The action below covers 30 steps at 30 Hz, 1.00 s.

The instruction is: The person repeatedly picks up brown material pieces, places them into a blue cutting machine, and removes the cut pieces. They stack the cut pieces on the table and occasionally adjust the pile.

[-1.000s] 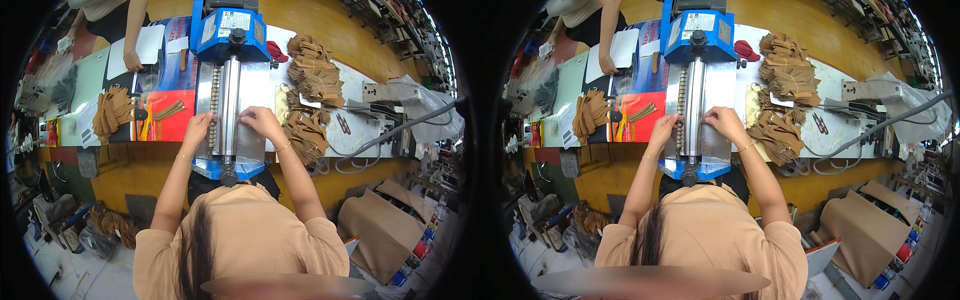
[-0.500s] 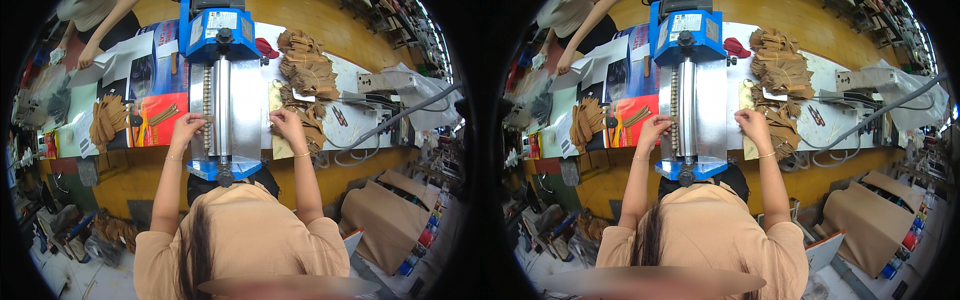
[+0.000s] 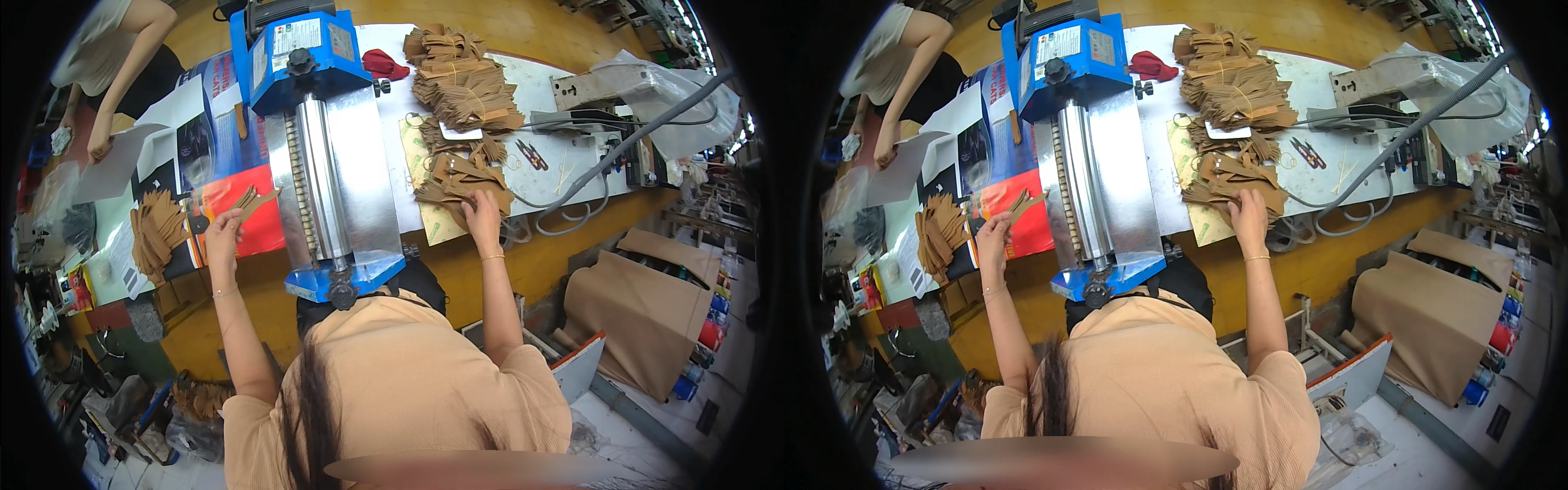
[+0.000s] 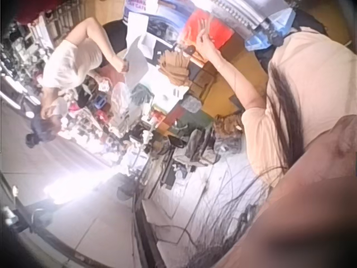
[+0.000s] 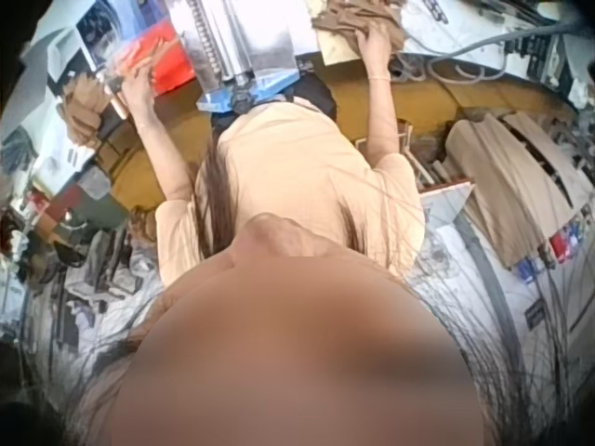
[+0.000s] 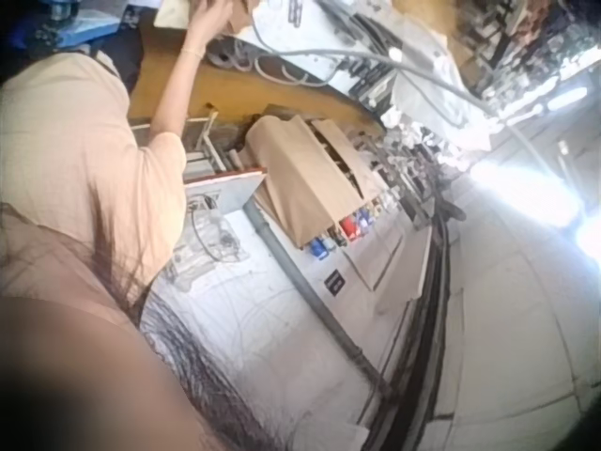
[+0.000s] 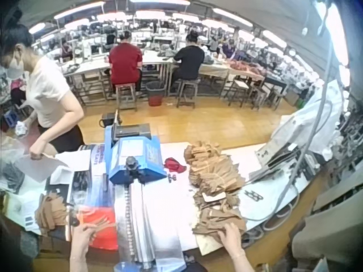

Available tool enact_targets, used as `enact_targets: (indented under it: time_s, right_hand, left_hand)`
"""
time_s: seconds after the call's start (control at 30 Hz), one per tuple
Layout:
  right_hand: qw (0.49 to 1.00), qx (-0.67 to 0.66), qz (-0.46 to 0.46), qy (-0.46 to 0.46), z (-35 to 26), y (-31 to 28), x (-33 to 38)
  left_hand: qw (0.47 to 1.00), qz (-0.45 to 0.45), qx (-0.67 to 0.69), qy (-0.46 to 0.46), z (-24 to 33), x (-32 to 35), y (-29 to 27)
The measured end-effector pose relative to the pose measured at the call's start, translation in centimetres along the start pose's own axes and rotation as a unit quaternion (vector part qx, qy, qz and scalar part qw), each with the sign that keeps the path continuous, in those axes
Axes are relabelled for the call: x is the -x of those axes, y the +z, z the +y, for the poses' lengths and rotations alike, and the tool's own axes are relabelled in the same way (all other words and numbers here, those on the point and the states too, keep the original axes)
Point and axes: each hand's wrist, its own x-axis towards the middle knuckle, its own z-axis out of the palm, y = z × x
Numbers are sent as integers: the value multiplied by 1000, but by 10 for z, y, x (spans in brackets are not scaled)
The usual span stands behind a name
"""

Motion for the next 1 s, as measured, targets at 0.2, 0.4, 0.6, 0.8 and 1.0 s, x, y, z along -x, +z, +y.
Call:
enact_targets:
  time_s: [0.2, 0.4, 0.6, 0.8, 1.0]
  right_hand:
    - [999, 18, 15, -37, 2, 12, -5]
    - [996, 13, 11, -84, 4, 12, 1]
    - [994, 42, 14, -99, 6, 16, 6]
    - [993, 81, 9, -89, 13, 20, 5]
    - [999, -18, -16, -25, 17, 0, -3]
  left_hand:
    - [999, 37, -4, 25, 18, -7, -23]
    - [997, 42, 26, 63, -13, -43, -37]
    - [973, 116, -200, -1, -66, -90, -53]
    - [935, 148, -321, 43, -74, -97, -60]
    - [869, 198, -439, 111, -63, -82, -49]
